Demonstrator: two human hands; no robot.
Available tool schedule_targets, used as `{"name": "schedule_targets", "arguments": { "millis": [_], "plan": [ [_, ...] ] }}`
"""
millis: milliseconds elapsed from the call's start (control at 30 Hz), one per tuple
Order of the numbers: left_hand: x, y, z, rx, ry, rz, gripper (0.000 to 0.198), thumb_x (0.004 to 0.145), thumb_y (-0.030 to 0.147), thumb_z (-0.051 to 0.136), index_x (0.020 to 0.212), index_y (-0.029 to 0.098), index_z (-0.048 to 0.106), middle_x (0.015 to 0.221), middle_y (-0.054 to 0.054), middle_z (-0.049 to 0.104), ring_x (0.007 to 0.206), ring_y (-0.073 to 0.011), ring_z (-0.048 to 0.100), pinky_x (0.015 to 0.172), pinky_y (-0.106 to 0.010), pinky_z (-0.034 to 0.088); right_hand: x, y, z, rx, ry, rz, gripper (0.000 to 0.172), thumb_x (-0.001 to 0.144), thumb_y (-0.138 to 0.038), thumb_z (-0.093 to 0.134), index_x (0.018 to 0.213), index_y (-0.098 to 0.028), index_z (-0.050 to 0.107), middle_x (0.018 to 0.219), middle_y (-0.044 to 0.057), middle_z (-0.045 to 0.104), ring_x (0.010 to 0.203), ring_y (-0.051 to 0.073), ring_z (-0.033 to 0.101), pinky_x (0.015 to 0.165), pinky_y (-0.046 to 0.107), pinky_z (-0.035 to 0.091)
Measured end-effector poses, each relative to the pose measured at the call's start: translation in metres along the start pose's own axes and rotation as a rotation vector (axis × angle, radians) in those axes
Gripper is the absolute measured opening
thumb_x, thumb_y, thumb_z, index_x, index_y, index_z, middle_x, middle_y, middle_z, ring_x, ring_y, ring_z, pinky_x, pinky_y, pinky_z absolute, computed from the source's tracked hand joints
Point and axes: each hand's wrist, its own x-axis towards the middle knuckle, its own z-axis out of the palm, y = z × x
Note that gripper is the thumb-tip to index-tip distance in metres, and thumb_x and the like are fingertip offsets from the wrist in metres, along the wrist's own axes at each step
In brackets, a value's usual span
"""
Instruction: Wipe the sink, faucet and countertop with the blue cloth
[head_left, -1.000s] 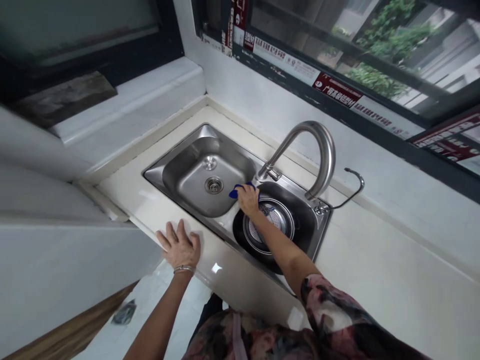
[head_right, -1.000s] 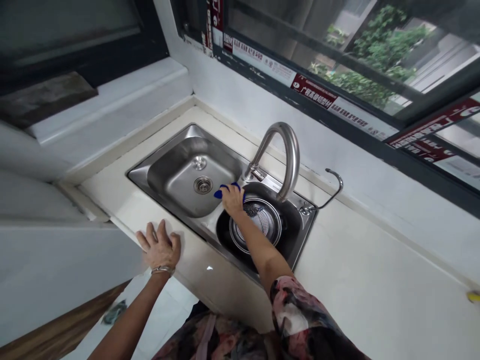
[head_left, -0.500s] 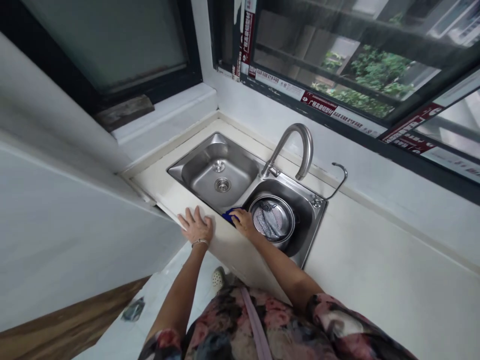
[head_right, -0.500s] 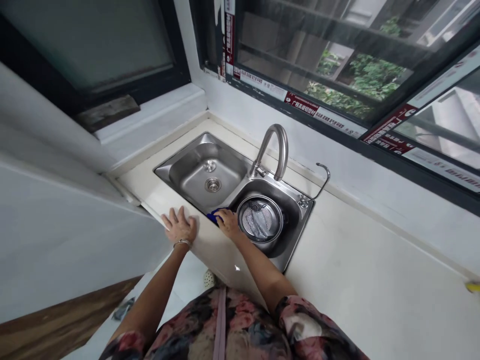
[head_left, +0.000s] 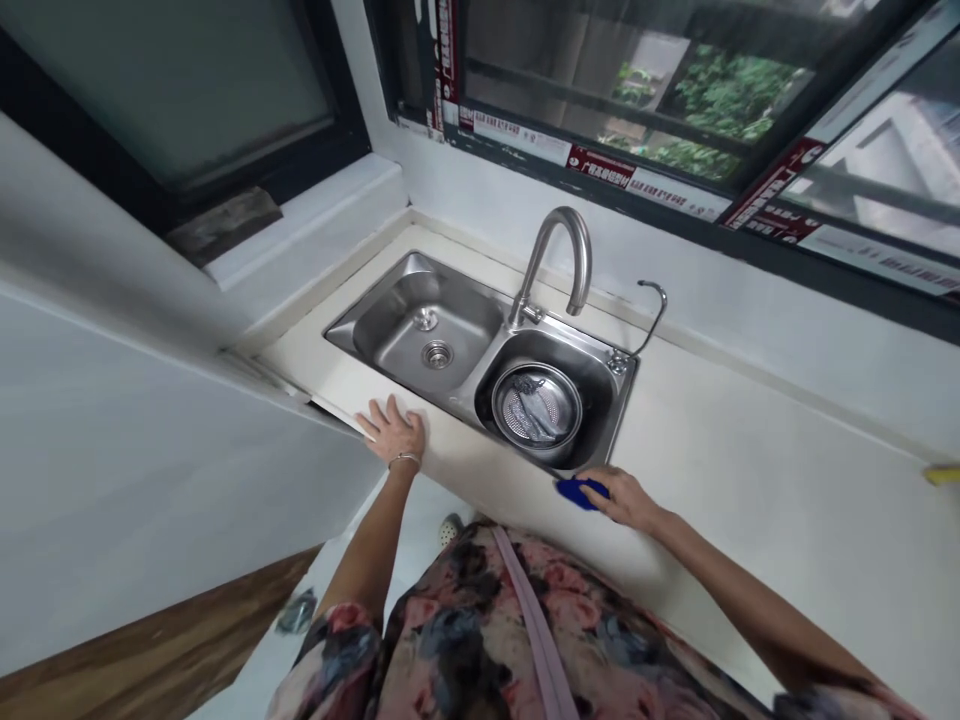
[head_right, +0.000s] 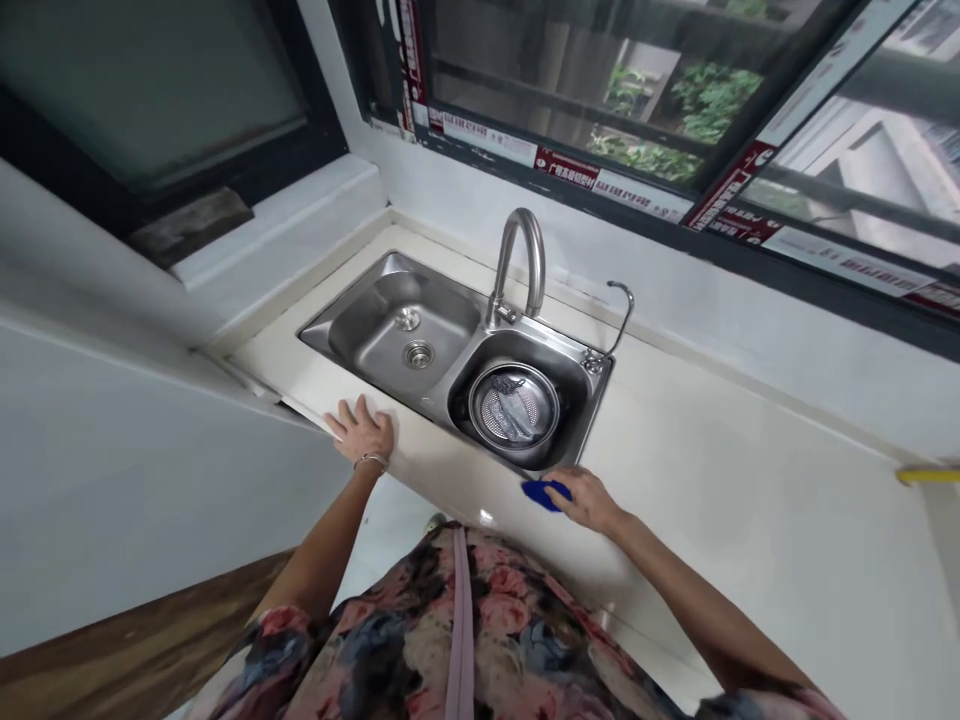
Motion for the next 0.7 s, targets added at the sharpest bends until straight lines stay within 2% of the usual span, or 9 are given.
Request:
{"name": "schedule_targets", "arguments": {
  "millis": [100,167,233,300,400,467,567,633,700],
  "plan": [
    [0.0,0.0,0.0,-0.012,0.02,0.004,0.066,0.1,0.035,0.051,0.163,0.017,0.05,0.178,-0.018,0.03,0.167,-0.0479,0.012,0.124,-0.073,0.034,-0.011,-0.001,-0.003,0.055,0.04,0.1,0.045,0.098,-0.062,0.055,0.11,-0.027,0.082,0.109,0.008,0.081,0.098,0.028,0.075,0.099,0.045,0.059],
    [0.0,0.001,0.0,-0.021,0.02,0.006,0.066,0.1,0.034,0.051,0.163,0.017,0.051,0.178,-0.018,0.031,0.167,-0.0477,0.013,0.125,-0.073,0.033,0.01,-0.006,0.001,0.216,0.204,0.244,0.051,0.09,-0.069,0.062,0.104,-0.025,0.083,0.101,0.008,0.081,0.091,0.028,0.075,0.089,0.043,0.062],
    [0.0,0.001,-0.001,-0.031,0.01,-0.001,0.065,0.1,0.034,0.051,0.162,0.016,0.052,0.178,-0.018,0.031,0.167,-0.048,0.013,0.125,-0.074,0.033,0.048,-0.009,0.001,0.382,0.431,0.364,0.06,0.079,-0.077,0.07,0.098,-0.022,0.083,0.089,0.007,0.079,0.079,0.027,0.072,0.077,0.04,0.062],
    [0.001,0.0,-0.002,-0.037,0.0,-0.007,0.065,0.1,0.035,0.051,0.162,0.016,0.052,0.178,-0.018,0.032,0.167,-0.0483,0.013,0.125,-0.074,0.033,0.096,-0.007,-0.008,0.459,0.631,0.409,0.068,0.073,-0.081,0.072,0.098,-0.019,0.082,0.084,0.007,0.077,0.075,0.026,0.069,0.073,0.039,0.06],
    [0.002,-0.001,-0.003,-0.032,-0.003,-0.009,0.065,0.1,0.035,0.051,0.162,0.016,0.052,0.177,-0.019,0.032,0.167,-0.0487,0.013,0.125,-0.075,0.033,0.174,0.006,-0.036,0.427,0.835,0.412,0.073,0.085,-0.081,0.057,0.112,-0.017,0.078,0.103,0.01,0.078,0.092,0.027,0.07,0.087,0.041,0.059],
    [0.003,-0.002,-0.002,-0.024,0.001,-0.01,0.065,0.1,0.035,0.051,0.161,0.015,0.053,0.177,-0.019,0.033,0.166,-0.049,0.014,0.124,-0.075,0.034,0.222,0.021,-0.055,0.371,0.967,0.43,0.068,0.096,-0.071,0.044,0.123,-0.016,0.072,0.119,0.013,0.074,0.109,0.028,0.067,0.102,0.046,0.055],
    [0.004,-0.005,0.0,-0.013,0.003,-0.011,0.064,0.1,0.036,0.052,0.16,0.015,0.055,0.176,-0.02,0.034,0.166,-0.0495,0.015,0.123,-0.077,0.035,0.285,0.04,-0.066,0.273,1.081,0.488,0.06,0.104,-0.056,0.032,0.137,-0.016,0.063,0.133,0.018,0.067,0.127,0.031,0.059,0.116,0.054,0.045],
    [0.004,-0.009,0.002,-0.002,0.005,-0.008,0.063,0.1,0.036,0.052,0.16,0.015,0.056,0.176,-0.021,0.035,0.165,-0.0502,0.016,0.122,-0.077,0.036,0.32,0.046,-0.056,0.217,1.094,0.533,0.058,0.106,-0.05,0.031,0.141,-0.014,0.061,0.137,0.021,0.063,0.134,0.034,0.054,0.118,0.058,0.042],
    [0.004,-0.012,0.006,0.01,0.022,0.001,0.063,0.1,0.036,0.052,0.16,0.015,0.056,0.175,-0.021,0.035,0.165,-0.0507,0.017,0.122,-0.077,0.037,0.349,0.045,-0.035,0.169,1.08,0.563,0.056,0.106,-0.046,0.033,0.141,-0.014,0.063,0.139,0.024,0.059,0.138,0.037,0.051,0.119,0.061,0.04]
  ]
}}
